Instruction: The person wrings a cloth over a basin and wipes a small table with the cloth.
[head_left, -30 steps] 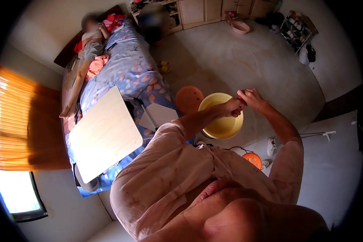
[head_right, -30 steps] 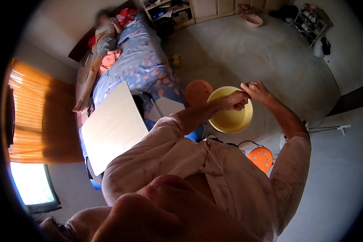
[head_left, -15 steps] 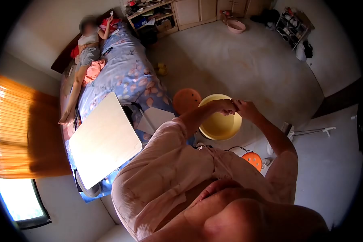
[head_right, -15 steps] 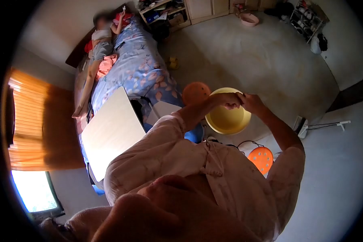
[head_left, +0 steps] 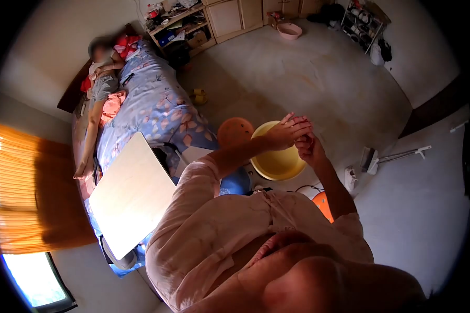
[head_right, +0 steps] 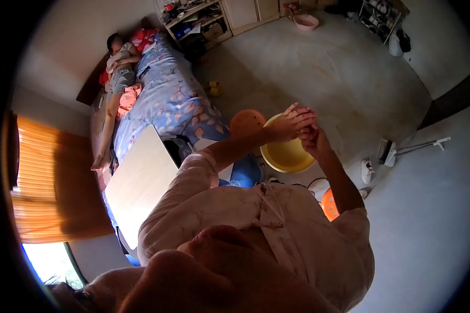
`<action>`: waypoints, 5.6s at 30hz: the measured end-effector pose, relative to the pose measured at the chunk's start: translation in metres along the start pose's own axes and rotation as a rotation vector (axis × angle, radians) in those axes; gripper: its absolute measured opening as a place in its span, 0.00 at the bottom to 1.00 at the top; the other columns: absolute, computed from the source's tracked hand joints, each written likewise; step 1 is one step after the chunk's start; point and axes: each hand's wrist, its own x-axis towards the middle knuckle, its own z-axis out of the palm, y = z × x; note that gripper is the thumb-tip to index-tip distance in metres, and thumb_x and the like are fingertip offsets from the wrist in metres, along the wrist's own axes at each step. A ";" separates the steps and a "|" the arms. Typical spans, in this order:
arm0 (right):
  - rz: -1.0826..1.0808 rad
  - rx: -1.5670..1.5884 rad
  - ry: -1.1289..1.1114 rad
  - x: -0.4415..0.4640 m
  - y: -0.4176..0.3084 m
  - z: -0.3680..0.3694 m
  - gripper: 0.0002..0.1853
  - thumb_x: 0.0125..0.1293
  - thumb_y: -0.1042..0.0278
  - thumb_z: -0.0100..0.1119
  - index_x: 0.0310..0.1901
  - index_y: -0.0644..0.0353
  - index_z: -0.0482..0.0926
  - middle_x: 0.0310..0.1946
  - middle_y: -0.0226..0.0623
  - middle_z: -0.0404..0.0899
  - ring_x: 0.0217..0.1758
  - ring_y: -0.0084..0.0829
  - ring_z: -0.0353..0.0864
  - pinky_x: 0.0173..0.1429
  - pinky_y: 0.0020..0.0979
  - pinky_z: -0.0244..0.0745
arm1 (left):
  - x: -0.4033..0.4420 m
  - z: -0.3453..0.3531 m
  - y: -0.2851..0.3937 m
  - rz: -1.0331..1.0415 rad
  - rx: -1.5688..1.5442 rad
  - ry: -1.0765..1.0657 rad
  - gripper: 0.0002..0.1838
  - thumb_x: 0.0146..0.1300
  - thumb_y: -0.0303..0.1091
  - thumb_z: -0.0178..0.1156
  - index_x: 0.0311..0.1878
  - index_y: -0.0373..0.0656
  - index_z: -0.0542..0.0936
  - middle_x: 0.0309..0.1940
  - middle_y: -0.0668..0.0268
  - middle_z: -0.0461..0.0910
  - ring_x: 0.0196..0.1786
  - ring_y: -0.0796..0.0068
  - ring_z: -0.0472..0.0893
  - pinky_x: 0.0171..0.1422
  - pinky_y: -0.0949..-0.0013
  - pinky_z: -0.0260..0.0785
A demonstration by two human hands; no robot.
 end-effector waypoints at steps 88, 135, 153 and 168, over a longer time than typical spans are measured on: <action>-0.691 -3.008 -0.606 0.073 -0.107 0.043 0.23 0.65 0.63 0.64 0.60 0.53 0.72 0.24 0.40 0.83 0.28 0.44 0.87 0.33 0.47 0.77 | 0.055 0.056 0.022 -1.439 -1.703 0.208 0.09 0.63 0.26 0.61 0.27 0.42 0.73 0.16 0.73 0.60 0.15 0.81 0.59 0.19 0.70 0.46; 0.303 0.211 -0.540 -0.024 0.033 0.015 0.10 0.79 0.60 0.52 0.48 0.58 0.69 0.21 0.21 0.62 0.14 0.13 0.55 0.15 0.18 0.51 | 0.047 -0.046 -0.005 0.332 -0.142 0.224 0.20 0.63 0.41 0.66 0.55 0.43 0.80 0.37 0.67 0.75 0.42 0.64 0.78 0.51 0.58 0.73; 0.275 -0.292 -0.294 -0.041 0.005 0.061 0.07 0.75 0.64 0.61 0.45 0.53 0.73 0.19 0.18 0.59 0.13 0.12 0.53 0.17 0.20 0.47 | 0.069 -0.067 -0.012 0.356 -0.029 -0.009 0.18 0.58 0.40 0.64 0.51 0.45 0.81 0.30 0.68 0.80 0.34 0.62 0.84 0.32 0.59 0.76; -0.656 -2.459 0.181 0.049 -0.040 -0.011 0.16 0.64 0.64 0.66 0.51 0.58 0.76 0.28 0.50 0.84 0.31 0.57 0.86 0.36 0.55 0.80 | 0.023 0.022 0.005 -0.657 -0.163 -0.448 0.09 0.64 0.33 0.62 0.45 0.53 0.88 0.38 0.55 0.89 0.44 0.52 0.89 0.47 0.48 0.80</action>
